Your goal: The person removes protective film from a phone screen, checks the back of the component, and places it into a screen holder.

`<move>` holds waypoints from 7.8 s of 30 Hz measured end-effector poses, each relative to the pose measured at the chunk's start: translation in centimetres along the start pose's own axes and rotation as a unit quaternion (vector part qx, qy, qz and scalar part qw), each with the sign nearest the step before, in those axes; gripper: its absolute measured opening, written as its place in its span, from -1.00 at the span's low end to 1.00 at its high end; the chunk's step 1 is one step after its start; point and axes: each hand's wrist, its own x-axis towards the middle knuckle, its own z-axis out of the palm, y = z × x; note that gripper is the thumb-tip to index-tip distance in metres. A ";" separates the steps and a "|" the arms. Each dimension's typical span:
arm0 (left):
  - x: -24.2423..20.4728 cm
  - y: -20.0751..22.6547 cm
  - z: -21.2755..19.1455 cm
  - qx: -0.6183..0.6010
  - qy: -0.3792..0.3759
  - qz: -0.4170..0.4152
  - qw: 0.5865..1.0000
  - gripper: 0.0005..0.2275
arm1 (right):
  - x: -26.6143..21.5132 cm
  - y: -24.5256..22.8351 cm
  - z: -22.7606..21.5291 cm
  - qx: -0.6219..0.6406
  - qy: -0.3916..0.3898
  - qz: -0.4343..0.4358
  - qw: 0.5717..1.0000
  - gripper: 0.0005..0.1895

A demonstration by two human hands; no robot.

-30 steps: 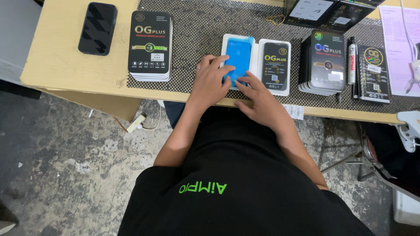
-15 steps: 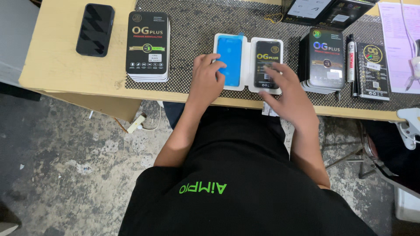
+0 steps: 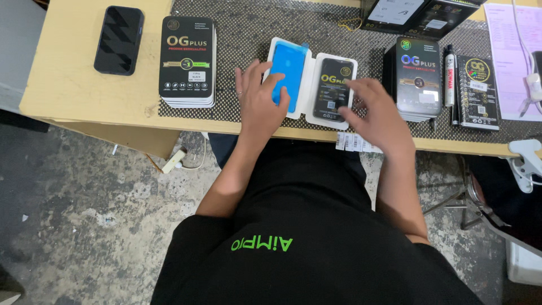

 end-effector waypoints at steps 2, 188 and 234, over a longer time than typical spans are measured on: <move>-0.2 -0.2 0.6 -0.010 0.010 0.040 0.999 -0.87 | 0.5 -0.1 -0.6 -0.020 0.022 -0.033 0.999 -0.53; -2.4 -1.3 3.6 -0.648 -0.072 -0.155 0.742 -0.69 | 0.0 8.7 5.8 0.590 0.308 0.069 0.743 -0.90; -1.6 0.0 2.2 -0.626 0.014 -0.136 0.768 -0.66 | -2.0 7.3 3.2 0.389 0.128 -0.268 0.872 -0.92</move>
